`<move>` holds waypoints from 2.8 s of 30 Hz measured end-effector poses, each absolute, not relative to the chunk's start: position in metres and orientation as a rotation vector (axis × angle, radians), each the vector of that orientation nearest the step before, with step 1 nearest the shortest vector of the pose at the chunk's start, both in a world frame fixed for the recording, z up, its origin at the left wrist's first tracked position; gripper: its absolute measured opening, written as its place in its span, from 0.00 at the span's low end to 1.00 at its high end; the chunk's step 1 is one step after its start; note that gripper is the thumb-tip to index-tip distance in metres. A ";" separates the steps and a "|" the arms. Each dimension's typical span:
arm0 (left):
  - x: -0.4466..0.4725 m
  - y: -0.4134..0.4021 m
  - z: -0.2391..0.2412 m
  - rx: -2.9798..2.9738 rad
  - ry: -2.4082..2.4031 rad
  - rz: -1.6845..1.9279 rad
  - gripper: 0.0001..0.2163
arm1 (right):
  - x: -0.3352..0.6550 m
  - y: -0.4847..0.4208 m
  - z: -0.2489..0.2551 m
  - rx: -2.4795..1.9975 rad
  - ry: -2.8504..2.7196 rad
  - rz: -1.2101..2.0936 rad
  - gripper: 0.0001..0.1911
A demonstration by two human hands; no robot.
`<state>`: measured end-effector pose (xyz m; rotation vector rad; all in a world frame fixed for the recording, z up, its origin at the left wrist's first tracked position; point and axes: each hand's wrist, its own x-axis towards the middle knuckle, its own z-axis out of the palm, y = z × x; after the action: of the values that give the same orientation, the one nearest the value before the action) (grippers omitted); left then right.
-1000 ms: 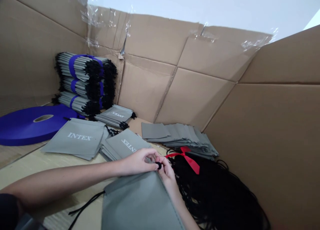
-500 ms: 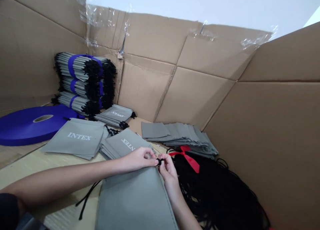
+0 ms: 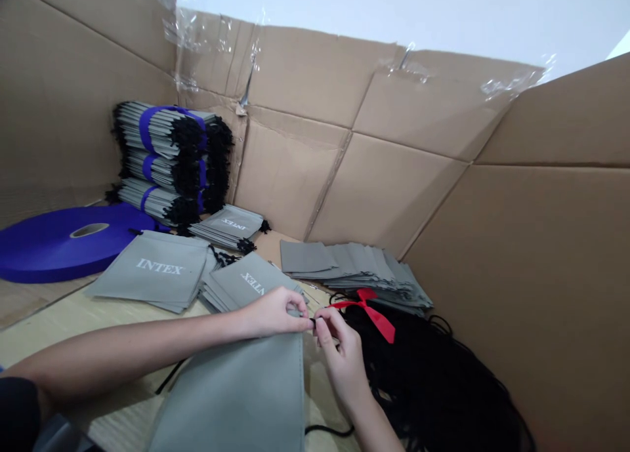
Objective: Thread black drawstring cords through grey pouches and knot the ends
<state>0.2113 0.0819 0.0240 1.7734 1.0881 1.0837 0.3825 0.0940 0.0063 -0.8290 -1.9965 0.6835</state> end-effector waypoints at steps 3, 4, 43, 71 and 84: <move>0.210 0.080 0.026 1.844 1.083 1.122 0.10 | 0.383 0.093 0.009 -0.850 -2.002 0.670 0.13; 0.209 0.080 0.027 1.866 1.075 1.135 0.11 | 0.384 0.093 0.011 -0.845 -1.989 0.696 0.14; 0.211 0.075 0.026 2.083 1.108 1.134 0.13 | 0.378 0.088 0.007 -0.961 -1.851 0.784 0.21; 0.212 0.080 0.019 2.076 1.114 1.085 0.14 | 0.361 0.085 0.007 -1.003 -1.250 1.483 0.21; 0.212 0.070 0.029 2.224 1.217 0.909 0.14 | 0.372 0.094 0.007 -0.836 -0.943 1.840 0.15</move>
<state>0.2117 0.0697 0.0286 2.2245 1.2174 0.9086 0.3724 0.0941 0.0073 -0.8355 -0.9432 1.8398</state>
